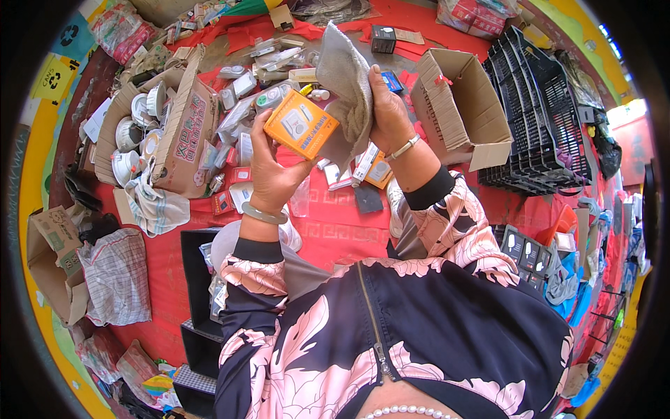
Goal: The person sorts small packaged items and products by hand while sitting on the floor, picking up individual items, wiping some with a cloth, and placing them into boxes and bins.
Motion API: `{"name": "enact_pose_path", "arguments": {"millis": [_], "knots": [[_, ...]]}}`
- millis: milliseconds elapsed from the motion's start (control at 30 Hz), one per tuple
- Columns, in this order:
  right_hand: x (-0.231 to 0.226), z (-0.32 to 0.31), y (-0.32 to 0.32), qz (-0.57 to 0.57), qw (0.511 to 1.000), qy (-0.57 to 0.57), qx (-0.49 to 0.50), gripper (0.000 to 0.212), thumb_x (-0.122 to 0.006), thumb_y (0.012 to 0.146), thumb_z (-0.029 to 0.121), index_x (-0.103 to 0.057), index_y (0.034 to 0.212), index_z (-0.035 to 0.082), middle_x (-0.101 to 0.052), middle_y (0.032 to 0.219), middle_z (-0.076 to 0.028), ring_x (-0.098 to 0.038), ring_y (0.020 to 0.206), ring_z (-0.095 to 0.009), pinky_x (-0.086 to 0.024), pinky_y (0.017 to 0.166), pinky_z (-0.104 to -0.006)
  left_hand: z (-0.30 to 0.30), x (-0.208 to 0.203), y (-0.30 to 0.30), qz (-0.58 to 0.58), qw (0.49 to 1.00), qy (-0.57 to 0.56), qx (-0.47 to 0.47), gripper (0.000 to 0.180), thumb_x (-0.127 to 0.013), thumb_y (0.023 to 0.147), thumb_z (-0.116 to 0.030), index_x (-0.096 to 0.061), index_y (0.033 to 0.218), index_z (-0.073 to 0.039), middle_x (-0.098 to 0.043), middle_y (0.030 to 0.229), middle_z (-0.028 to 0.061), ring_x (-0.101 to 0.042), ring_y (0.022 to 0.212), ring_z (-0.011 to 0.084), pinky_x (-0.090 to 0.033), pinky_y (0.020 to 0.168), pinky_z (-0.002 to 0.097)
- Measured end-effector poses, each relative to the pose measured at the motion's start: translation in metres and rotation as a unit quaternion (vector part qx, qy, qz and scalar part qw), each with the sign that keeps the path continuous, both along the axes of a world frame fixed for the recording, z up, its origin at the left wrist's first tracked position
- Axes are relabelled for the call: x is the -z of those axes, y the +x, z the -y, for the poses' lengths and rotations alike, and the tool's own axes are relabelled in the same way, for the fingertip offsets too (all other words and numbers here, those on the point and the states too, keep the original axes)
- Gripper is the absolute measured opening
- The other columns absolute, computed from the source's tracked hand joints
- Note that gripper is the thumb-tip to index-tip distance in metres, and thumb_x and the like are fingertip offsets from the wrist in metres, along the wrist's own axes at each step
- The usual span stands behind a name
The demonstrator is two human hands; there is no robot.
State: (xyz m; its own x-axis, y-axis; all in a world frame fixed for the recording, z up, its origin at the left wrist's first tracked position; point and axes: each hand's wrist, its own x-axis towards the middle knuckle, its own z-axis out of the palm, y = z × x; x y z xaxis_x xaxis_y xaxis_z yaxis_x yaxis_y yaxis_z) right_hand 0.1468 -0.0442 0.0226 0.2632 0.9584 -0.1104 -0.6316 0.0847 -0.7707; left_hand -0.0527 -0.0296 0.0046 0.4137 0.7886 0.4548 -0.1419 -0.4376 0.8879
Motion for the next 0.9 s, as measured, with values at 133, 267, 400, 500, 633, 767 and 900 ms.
{"name": "enact_pose_path", "arguments": {"millis": [133, 267, 400, 500, 633, 767, 900], "knots": [[0.004, -0.002, 0.001, 0.006, 1.000, -0.014, -0.013, 0.057, -0.051, 0.085, 0.053, -0.053, 0.110, 0.001, -0.059, 0.096, -0.010, -0.059, 0.080, -0.017, -0.050, 0.069, -0.0304, 0.000, 0.002, 0.001, -0.012, 1.000, -0.003, -0.001, 0.092, -0.071, 0.059, 0.010, -0.020, 0.134, -0.006, -0.039, 0.127, 0.0127, -0.044, 0.117, 0.0235, -0.040, 0.096, 0.0350], [-0.006, 0.007, -0.005, 0.087, 0.994, -0.052, -0.049, 0.057, -0.049, 0.087, 0.050, -0.051, 0.114, 0.000, -0.058, 0.102, -0.010, -0.058, 0.088, -0.016, -0.048, 0.075, -0.0287, 0.002, 0.001, 0.002, -0.046, 0.999, 0.002, -0.021, 0.086, -0.073, 0.060, 0.005, -0.026, 0.132, -0.005, -0.043, 0.124, 0.0126, -0.045, 0.116, 0.0237, -0.041, 0.095, 0.0346], [0.006, 0.012, -0.036, 0.782, 0.587, 0.207, 0.020, 0.056, -0.049, 0.086, 0.045, -0.039, 0.133, 0.016, -0.039, 0.131, -0.024, -0.038, 0.120, -0.041, -0.034, 0.099, -0.0419, -0.004, 0.020, 0.005, -0.163, 0.969, 0.186, -0.029, 0.068, -0.075, 0.065, -0.009, -0.042, 0.124, -0.007, -0.051, 0.117, 0.0110, -0.049, 0.111, 0.0242, -0.041, 0.092, 0.0368], [0.022, 0.019, -0.059, 0.732, 0.673, 0.096, -0.035, 0.055, -0.051, 0.086, 0.039, -0.039, 0.133, 0.014, -0.033, 0.135, -0.024, -0.033, 0.124, -0.043, -0.030, 0.102, -0.0427, 0.002, 0.028, 0.009, -0.243, 0.958, 0.153, -0.009, 0.056, -0.072, 0.068, -0.026, -0.050, 0.116, -0.006, -0.051, 0.119, 0.0130, -0.047, 0.112, 0.0300, -0.031, 0.099, 0.0409], [0.034, 0.014, -0.059, 0.686, 0.726, 0.040, 0.015, 0.049, -0.048, 0.088, 0.038, -0.044, 0.127, 0.010, -0.045, 0.126, -0.023, -0.045, 0.113, -0.038, -0.037, 0.095, -0.0396, 0.003, 0.014, 0.006, -0.258, 0.963, -0.011, 0.082, 0.061, -0.072, 0.068, -0.019, -0.044, 0.120, -0.004, -0.049, 0.118, 0.0170, -0.051, 0.107, 0.0297, -0.043, 0.088, 0.0391], [0.056, -0.005, -0.043, 0.685, 0.726, -0.010, 0.058, 0.045, -0.042, 0.089, 0.042, -0.054, 0.111, 0.004, -0.059, 0.100, -0.022, -0.057, 0.092, -0.038, -0.046, 0.078, -0.0430, 0.016, 0.017, 0.012, -0.120, 0.992, 0.017, 0.041, 0.080, -0.074, 0.061, -0.005, -0.030, 0.128, -0.002, -0.049, 0.115, 0.0127, -0.058, 0.097, 0.0234, -0.049, 0.084, 0.0319], [0.059, -0.020, -0.019, 0.374, 0.922, -0.084, -0.052, 0.046, -0.045, 0.090, 0.043, -0.056, 0.107, 0.002, -0.062, 0.093, -0.016, -0.061, 0.082, -0.028, -0.048, 0.071, -0.0362, 0.012, 0.023, 0.009, -0.168, 0.979, 0.098, 0.053, 0.081, -0.072, 0.061, -0.001, -0.029, 0.129, -0.003, -0.043, 0.121, 0.0139, -0.046, 0.115, 0.0241, -0.046, 0.090, 0.0331]]}}
